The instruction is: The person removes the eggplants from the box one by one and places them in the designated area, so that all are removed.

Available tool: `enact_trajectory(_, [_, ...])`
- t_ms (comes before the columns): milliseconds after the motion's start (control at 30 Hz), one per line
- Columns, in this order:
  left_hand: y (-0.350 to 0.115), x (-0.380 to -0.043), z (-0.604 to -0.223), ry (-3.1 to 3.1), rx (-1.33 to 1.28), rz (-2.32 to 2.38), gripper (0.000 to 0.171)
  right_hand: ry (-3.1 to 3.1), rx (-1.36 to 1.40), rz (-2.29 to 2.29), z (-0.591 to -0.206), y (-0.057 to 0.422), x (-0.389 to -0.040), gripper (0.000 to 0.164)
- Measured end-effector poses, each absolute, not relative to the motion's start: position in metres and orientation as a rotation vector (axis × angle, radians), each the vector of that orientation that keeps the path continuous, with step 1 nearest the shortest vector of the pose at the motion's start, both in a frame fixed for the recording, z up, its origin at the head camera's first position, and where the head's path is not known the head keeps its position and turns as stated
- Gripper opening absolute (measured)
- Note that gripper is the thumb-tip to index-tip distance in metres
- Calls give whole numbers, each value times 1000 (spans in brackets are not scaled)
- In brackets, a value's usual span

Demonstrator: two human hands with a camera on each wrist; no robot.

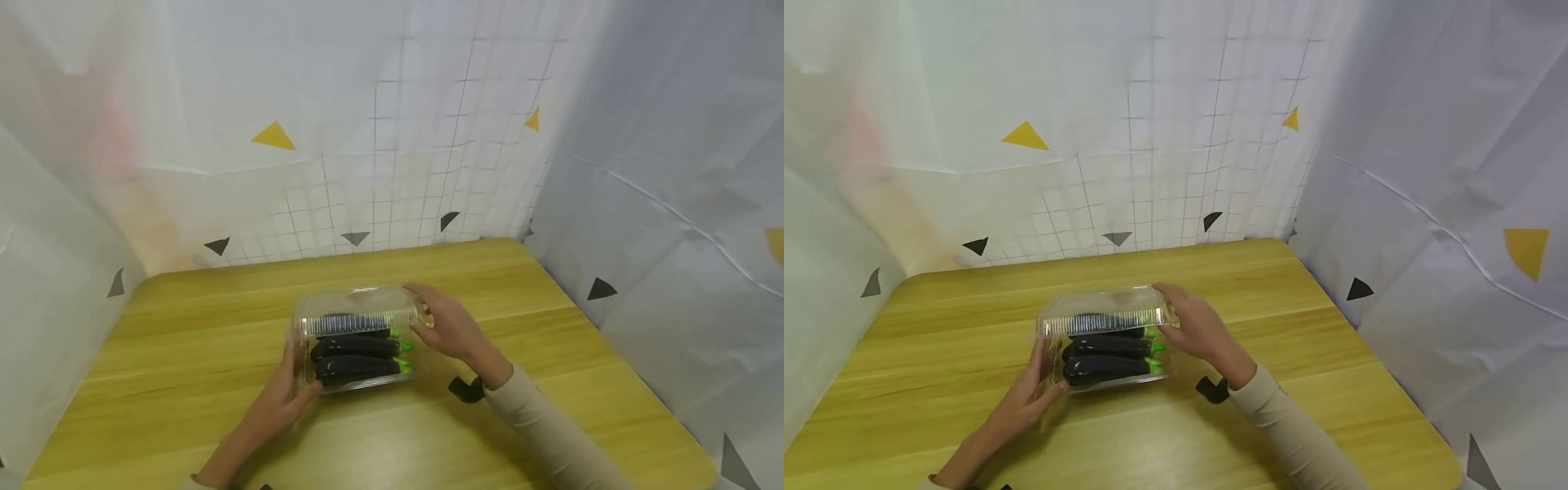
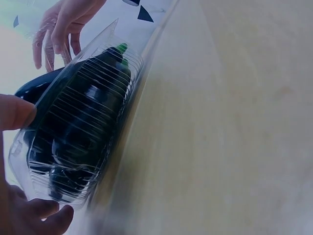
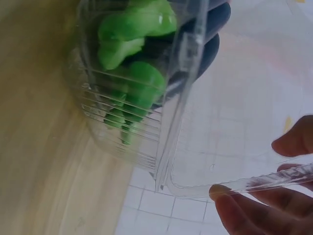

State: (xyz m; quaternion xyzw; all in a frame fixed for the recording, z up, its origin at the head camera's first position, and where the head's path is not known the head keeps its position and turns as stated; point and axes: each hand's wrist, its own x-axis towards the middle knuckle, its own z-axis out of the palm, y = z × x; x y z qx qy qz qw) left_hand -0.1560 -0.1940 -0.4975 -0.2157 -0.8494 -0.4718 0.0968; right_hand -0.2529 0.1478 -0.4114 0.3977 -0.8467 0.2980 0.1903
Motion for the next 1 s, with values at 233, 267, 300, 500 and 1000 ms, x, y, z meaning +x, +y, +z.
enact_trajectory(233, [-195, -157, -499, -2530, -662, -1401, 101, -2375, 1001, 1006, -414, 144, -262, 48])
enact_trajectory(267, [-195, -158, -500, -2524, -671, -1412, 101, -2364, 985, 1021, -415, 144, -263, 45])
enact_trajectory(300, [-195, -158, -500, -2520, -678, -1421, 101, -2352, 967, 1031, -416, 143, -264, 42])
enact_trajectory(500, [-195, -159, -499, -2488, -708, -1422, 97, -2294, 913, 1109, -418, 142, -273, 33])
enact_trajectory(1000, [-197, -160, -500, -2506, -715, -1369, 95, -2251, 834, 1302, -427, 144, -296, 31])
